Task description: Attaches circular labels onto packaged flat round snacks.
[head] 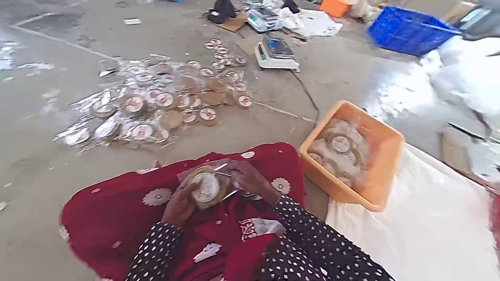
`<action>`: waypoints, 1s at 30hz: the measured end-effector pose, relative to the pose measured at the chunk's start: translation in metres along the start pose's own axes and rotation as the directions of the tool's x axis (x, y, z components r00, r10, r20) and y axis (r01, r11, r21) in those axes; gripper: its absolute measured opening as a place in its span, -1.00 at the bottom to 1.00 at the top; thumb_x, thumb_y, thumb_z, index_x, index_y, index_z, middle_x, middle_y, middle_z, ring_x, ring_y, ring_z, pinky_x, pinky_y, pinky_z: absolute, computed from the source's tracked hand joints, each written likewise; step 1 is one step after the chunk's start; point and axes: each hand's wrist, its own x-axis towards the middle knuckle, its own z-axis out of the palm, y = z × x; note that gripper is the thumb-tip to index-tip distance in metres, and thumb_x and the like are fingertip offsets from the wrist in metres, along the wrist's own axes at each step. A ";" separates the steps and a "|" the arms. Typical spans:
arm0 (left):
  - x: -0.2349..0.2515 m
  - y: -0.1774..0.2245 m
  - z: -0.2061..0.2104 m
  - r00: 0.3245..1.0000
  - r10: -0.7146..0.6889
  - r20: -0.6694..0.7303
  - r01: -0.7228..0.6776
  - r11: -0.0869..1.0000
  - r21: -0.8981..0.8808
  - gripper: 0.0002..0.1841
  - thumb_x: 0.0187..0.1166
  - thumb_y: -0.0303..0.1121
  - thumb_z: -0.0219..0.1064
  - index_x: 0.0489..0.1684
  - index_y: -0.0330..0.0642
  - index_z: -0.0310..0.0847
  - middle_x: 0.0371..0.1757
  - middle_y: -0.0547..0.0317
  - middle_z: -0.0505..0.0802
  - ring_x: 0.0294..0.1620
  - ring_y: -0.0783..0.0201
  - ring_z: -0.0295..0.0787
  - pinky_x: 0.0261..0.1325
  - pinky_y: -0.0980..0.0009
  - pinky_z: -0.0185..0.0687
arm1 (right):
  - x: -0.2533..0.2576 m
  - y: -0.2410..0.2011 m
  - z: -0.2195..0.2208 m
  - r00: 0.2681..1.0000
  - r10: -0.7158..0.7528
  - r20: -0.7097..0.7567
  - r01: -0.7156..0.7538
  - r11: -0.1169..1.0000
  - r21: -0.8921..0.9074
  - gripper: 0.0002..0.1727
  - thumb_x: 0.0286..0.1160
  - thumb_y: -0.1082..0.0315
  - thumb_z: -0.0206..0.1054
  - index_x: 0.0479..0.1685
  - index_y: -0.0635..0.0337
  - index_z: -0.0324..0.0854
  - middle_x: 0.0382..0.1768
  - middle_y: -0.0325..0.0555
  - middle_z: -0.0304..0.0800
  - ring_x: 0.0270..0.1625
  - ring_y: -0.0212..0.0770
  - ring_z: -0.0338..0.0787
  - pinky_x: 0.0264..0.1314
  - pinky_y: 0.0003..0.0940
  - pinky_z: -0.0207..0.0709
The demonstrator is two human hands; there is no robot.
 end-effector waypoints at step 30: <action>0.012 -0.002 -0.003 0.968 -0.109 0.228 0.104 0.994 0.034 -0.65 0.77 -0.29 0.00 0.39 -0.14 0.51 0.10 -0.07 0.87 0.05 0.00 0.89 0.13 0.06 0.84 | -0.128 0.099 -0.245 0.659 0.177 -0.731 -0.645 0.633 -0.428 -0.79 0.64 0.46 0.30 0.06 0.26 0.81 0.04 0.23 0.87 0.17 0.26 0.82 0.32 0.37 0.55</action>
